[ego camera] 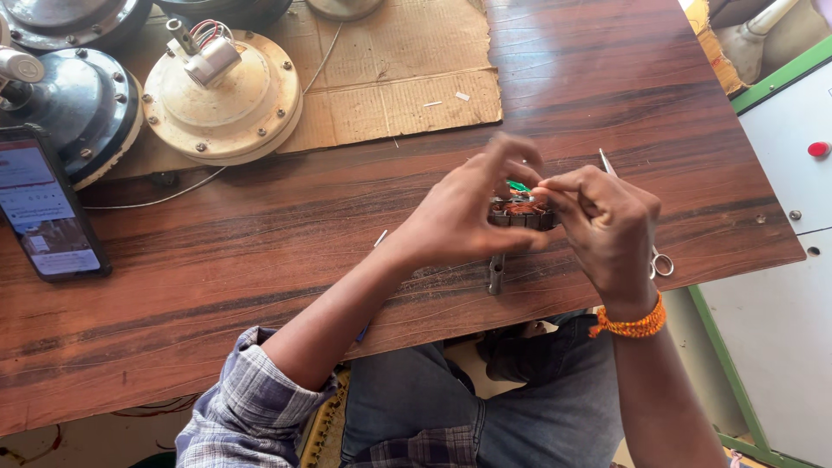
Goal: The person uses a green screwdriver to adjust copper windings on a motor stator. They repeatedly probe and reposition the coils while holding the stator with the other hand. The stator is rotated and repositioned several times during the process.
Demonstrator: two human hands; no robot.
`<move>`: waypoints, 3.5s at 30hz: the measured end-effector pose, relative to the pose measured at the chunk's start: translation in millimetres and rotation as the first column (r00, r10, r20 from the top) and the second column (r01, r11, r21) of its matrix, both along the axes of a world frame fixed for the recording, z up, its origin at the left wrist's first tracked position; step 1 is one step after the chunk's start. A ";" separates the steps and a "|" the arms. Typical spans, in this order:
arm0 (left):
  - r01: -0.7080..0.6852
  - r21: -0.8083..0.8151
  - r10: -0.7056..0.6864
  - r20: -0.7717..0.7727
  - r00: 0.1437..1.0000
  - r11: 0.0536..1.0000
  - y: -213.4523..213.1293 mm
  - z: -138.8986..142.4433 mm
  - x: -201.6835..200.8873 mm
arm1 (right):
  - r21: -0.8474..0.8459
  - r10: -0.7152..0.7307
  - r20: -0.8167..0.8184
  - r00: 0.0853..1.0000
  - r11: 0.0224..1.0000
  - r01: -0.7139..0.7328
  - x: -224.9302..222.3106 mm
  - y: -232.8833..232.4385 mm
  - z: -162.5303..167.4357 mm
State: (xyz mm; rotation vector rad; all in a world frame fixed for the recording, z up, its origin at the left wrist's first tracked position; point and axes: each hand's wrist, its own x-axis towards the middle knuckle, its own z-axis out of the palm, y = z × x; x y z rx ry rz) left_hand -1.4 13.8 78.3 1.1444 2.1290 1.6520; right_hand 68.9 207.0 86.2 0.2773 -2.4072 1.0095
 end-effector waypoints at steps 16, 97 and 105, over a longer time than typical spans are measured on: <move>0.135 0.218 -0.220 0.434 0.874 0.967 4.7 -13.3 -34.2 | -0.026 0.009 0.000 1.000 1.000 -0.009 -19.4 -6.4 7.5; 0.181 -0.242 -0.216 -0.125 0.968 0.953 -24.9 -9.1 -42.2 | -0.525 -0.156 0.237 0.959 0.810 0.262 59.8 -79.1 -66.8; -0.135 -0.247 -0.016 -0.529 0.848 0.960 -9.8 0.2 -1.0 | -0.443 -0.312 0.209 0.927 0.814 0.375 60.5 -53.3 -82.1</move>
